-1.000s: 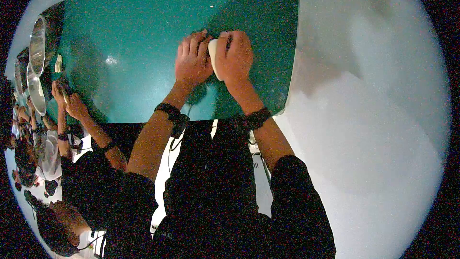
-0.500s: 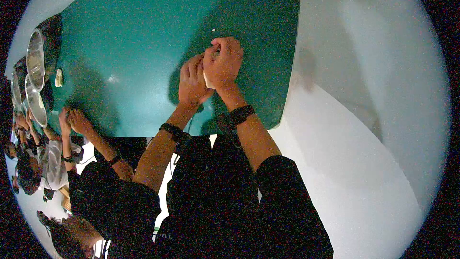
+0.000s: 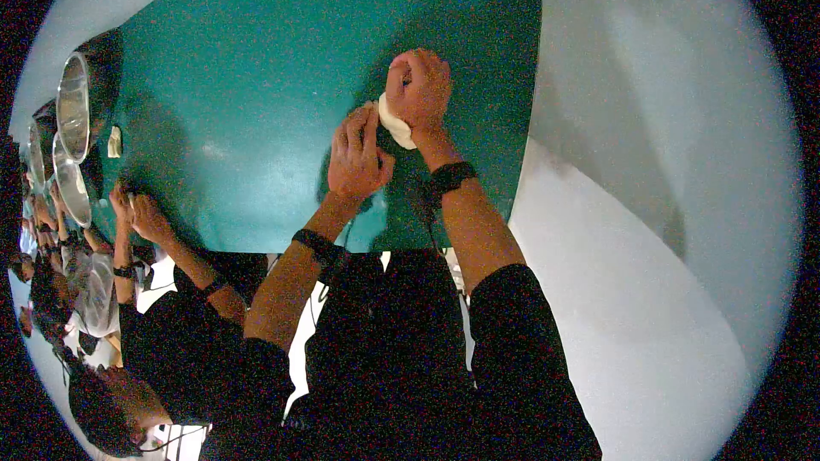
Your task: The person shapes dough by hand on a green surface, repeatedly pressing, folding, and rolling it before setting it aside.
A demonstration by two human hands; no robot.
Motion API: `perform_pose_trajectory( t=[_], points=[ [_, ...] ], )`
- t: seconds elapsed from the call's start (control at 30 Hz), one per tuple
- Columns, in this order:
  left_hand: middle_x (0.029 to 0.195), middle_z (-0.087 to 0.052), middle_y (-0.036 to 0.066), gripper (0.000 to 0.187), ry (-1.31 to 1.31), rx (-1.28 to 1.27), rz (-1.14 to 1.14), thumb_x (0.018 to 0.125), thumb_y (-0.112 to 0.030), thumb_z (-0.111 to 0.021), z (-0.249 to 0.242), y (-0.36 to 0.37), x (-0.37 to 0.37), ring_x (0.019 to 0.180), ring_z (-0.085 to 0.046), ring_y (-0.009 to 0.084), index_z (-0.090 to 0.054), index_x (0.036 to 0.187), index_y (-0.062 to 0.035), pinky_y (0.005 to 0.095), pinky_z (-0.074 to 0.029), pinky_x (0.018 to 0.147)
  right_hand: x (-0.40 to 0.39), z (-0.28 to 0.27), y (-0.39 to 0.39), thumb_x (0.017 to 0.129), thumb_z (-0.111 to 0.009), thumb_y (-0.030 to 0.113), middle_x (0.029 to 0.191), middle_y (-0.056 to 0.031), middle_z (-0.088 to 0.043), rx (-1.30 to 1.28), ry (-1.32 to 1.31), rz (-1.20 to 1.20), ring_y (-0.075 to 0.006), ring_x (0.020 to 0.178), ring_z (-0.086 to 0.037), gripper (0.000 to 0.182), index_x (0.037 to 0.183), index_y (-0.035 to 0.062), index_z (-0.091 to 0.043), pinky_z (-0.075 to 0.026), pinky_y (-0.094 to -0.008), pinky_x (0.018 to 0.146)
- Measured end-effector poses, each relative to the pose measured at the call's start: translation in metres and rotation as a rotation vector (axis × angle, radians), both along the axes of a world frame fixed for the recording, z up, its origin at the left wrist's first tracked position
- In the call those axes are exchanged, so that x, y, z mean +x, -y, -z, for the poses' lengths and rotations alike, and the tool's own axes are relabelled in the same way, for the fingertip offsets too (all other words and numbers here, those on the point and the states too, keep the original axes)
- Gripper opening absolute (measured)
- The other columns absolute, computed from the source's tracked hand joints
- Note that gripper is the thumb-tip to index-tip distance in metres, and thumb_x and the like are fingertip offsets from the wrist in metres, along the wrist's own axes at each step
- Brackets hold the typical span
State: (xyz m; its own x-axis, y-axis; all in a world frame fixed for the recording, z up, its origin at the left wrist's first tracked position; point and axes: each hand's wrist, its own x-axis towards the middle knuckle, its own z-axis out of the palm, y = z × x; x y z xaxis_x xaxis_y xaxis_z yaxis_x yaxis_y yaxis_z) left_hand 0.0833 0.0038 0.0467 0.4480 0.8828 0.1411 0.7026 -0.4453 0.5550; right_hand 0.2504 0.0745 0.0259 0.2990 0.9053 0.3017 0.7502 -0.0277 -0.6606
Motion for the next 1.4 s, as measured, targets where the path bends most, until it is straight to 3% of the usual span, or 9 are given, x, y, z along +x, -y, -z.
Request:
perform_pose_trajectory(
  t=[0.33, 0.47, 0.57, 0.7, 0.77, 0.87, 0.97, 1.2, 1.4],
  points=[
    [0.133, -0.059, 0.014, 0.062, 0.191, 0.009, 0.029, 0.076, -0.008, -0.068, -0.002, 0.007, -0.016, 0.123, -0.057, 0.0371, -0.059, 0.136, -0.0005, 0.0480, -0.049, 0.103, -0.031, -0.019, 0.065, 0.097, -0.064, 0.030, 0.096, -0.0169, -0.074, -0.281, -0.239, 0.312, -0.0391, 0.089, -0.069, 0.026, 0.099, 0.0049, -0.073, -0.055, -0.0490, 0.081],
    [0.127, -0.063, 0.013, 0.045, 0.348, -0.144, -0.067, 0.083, 0.002, -0.064, -0.012, 0.034, -0.031, 0.119, -0.059, 0.0370, -0.063, 0.128, -0.0022, 0.0462, -0.049, 0.103, -0.041, -0.042, 0.106, 0.099, -0.066, 0.022, 0.101, -0.0117, -0.074, -0.199, -0.288, 0.288, -0.0230, 0.088, -0.072, 0.024, 0.104, 0.0002, -0.075, -0.057, -0.0366, 0.079],
    [0.122, -0.065, 0.014, 0.032, 0.801, -0.482, -0.388, 0.090, 0.000, -0.060, -0.031, 0.053, -0.027, 0.113, -0.061, 0.0377, -0.066, 0.122, -0.0026, 0.0462, -0.048, 0.102, -0.052, -0.069, 0.130, 0.104, -0.063, 0.018, 0.105, -0.0102, -0.073, -0.408, -0.872, 0.287, -0.0181, 0.085, -0.071, 0.021, 0.108, -0.0002, -0.072, -0.058, -0.0313, 0.074],
    [0.116, -0.067, 0.013, 0.023, 0.576, -0.228, -0.318, 0.098, -0.009, -0.054, -0.036, 0.047, -0.012, 0.107, -0.061, 0.0377, -0.069, 0.113, -0.0028, 0.0466, -0.047, 0.098, -0.064, -0.057, 0.153, 0.106, -0.061, 0.017, 0.098, -0.0105, -0.072, -0.308, -1.070, 0.089, -0.0183, 0.082, -0.072, 0.017, 0.113, 0.0018, -0.064, -0.060, -0.0340, 0.072],
    [0.114, -0.068, 0.012, 0.023, 0.375, -0.090, -0.216, 0.100, -0.014, -0.052, -0.039, 0.036, 0.005, 0.104, -0.061, 0.0371, -0.071, 0.108, -0.0031, 0.0473, -0.047, 0.094, -0.059, -0.038, 0.156, 0.105, -0.061, 0.015, 0.099, -0.0104, -0.073, -0.291, -0.897, 0.048, -0.0182, 0.084, -0.072, 0.017, 0.116, 0.0021, -0.063, -0.060, -0.0355, 0.075],
    [0.108, -0.068, 0.009, 0.022, 0.087, -0.483, -0.324, 0.100, -0.016, -0.052, -0.011, 0.013, 0.014, 0.103, -0.059, 0.0344, -0.071, 0.101, -0.0044, 0.0483, -0.044, 0.091, -0.039, -0.043, 0.152, 0.105, -0.061, 0.014, 0.100, -0.0106, -0.073, -0.422, -0.907, 0.015, -0.0185, 0.088, -0.072, 0.019, 0.120, 0.0030, -0.061, -0.059, -0.0367, 0.078],
    [0.107, -0.064, 0.010, 0.017, -0.023, -0.152, -0.393, 0.098, -0.015, -0.054, -0.004, -0.002, 0.025, 0.105, -0.056, 0.0335, -0.069, 0.101, -0.0075, 0.0498, -0.041, 0.091, -0.010, -0.071, 0.149, 0.104, -0.061, 0.014, 0.100, -0.0110, -0.072, -0.371, -0.727, 0.112, -0.0208, 0.088, -0.072, 0.021, 0.123, 0.0042, -0.060, -0.058, -0.0368, 0.078],
    [0.110, -0.059, 0.012, 0.017, 0.048, -0.014, -0.292, 0.090, -0.012, -0.057, -0.006, -0.029, 0.046, 0.108, -0.054, 0.0361, -0.064, 0.105, -0.0118, 0.0495, -0.040, 0.094, 0.081, -0.023, 0.141, 0.095, -0.062, 0.010, 0.095, -0.0153, -0.062, -0.147, 0.070, 0.157, -0.0358, 0.088, -0.063, 0.021, 0.115, 0.0062, -0.059, -0.053, -0.0483, 0.080],
    [0.102, -0.061, 0.008, 0.021, 0.155, 0.100, -0.046, 0.078, -0.002, -0.062, 0.009, -0.074, 0.037, 0.097, -0.056, 0.0315, -0.065, 0.096, -0.0127, 0.0455, -0.041, 0.084, 0.082, 0.002, 0.136, 0.086, -0.065, 0.010, 0.100, -0.0169, -0.060, -0.140, 0.215, 0.170, -0.0403, 0.095, -0.059, 0.024, 0.109, 0.0081, -0.058, -0.047, -0.0535, 0.084]
  ],
)
